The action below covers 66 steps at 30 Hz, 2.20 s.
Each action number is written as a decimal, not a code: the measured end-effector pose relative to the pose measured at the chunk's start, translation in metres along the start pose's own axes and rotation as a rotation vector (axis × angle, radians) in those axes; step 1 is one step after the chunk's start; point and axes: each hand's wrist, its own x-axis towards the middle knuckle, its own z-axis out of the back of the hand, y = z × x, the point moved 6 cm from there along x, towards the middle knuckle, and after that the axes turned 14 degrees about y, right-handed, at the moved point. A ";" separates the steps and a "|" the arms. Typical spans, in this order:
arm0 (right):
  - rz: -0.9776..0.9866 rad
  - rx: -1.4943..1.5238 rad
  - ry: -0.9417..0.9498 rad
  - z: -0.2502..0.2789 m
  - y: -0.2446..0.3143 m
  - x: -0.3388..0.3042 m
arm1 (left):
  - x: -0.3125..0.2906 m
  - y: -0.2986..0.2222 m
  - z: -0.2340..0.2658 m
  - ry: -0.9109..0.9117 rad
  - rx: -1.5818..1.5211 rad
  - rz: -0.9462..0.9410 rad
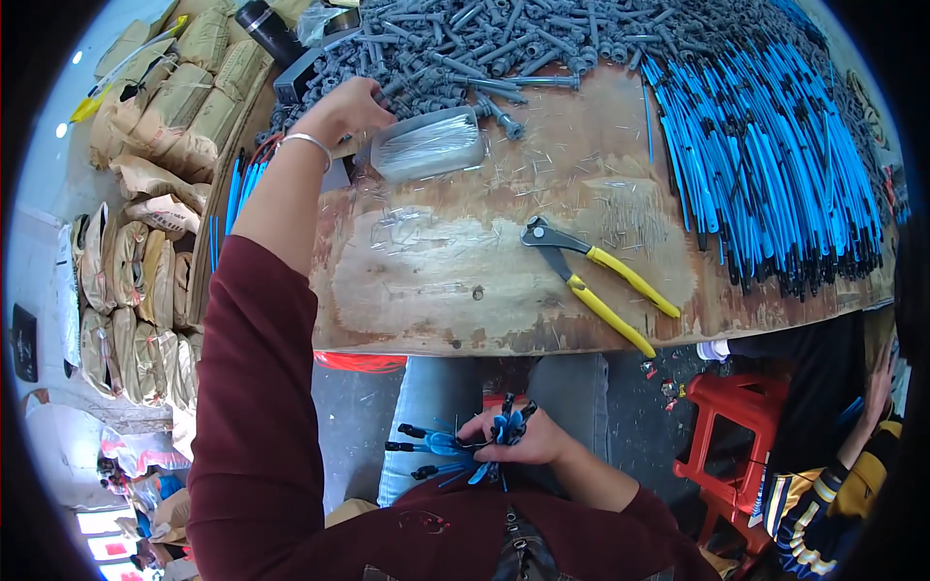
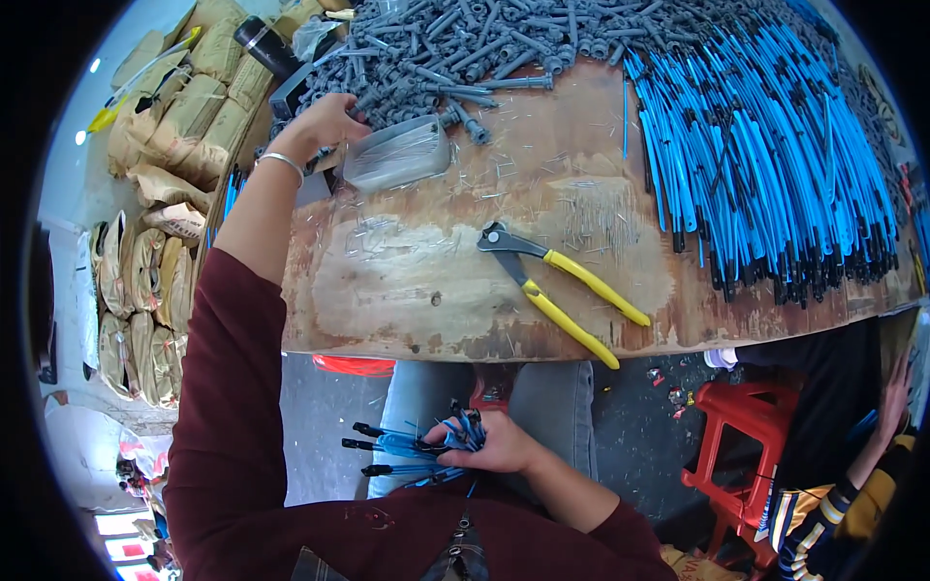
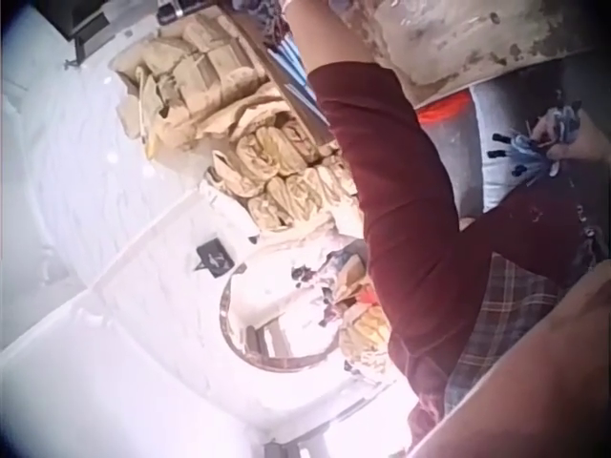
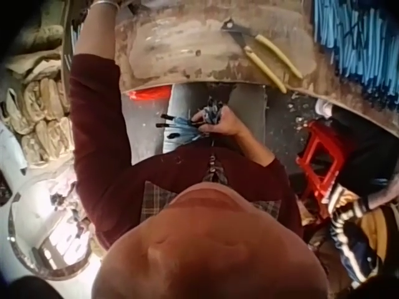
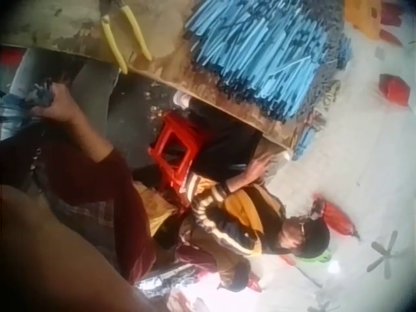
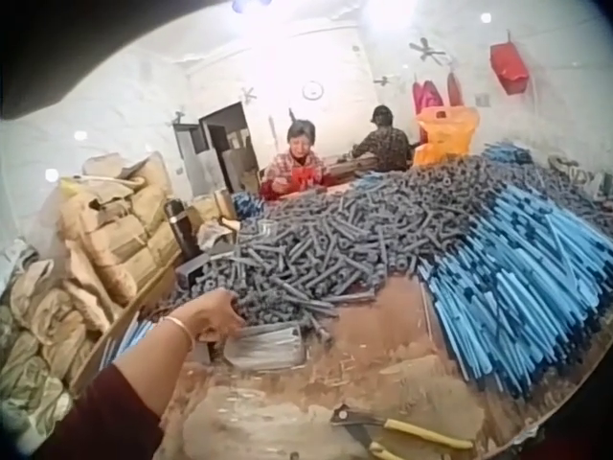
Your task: The person threads wire through umbrella ribs, mounts the ribs onto a central plastic hub, tightens and cuts the wire using pliers, and spreads open the assembled umbrella frame by hand.
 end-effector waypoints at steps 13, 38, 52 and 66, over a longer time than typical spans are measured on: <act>0.069 -0.135 -0.117 -0.008 0.042 -0.007 | -0.174 -0.076 0.056 -0.417 -0.574 -0.419; 0.126 -0.570 -0.105 -0.102 0.021 -0.006 | -0.383 -0.028 -0.240 0.178 -0.739 -0.888; 0.015 -0.453 -0.188 -0.083 0.015 -0.006 | -0.362 -0.027 -0.249 0.253 -1.143 -1.083; 0.010 -0.442 -0.219 -0.081 0.017 -0.004 | -0.360 -0.042 -0.228 0.150 -0.787 -1.273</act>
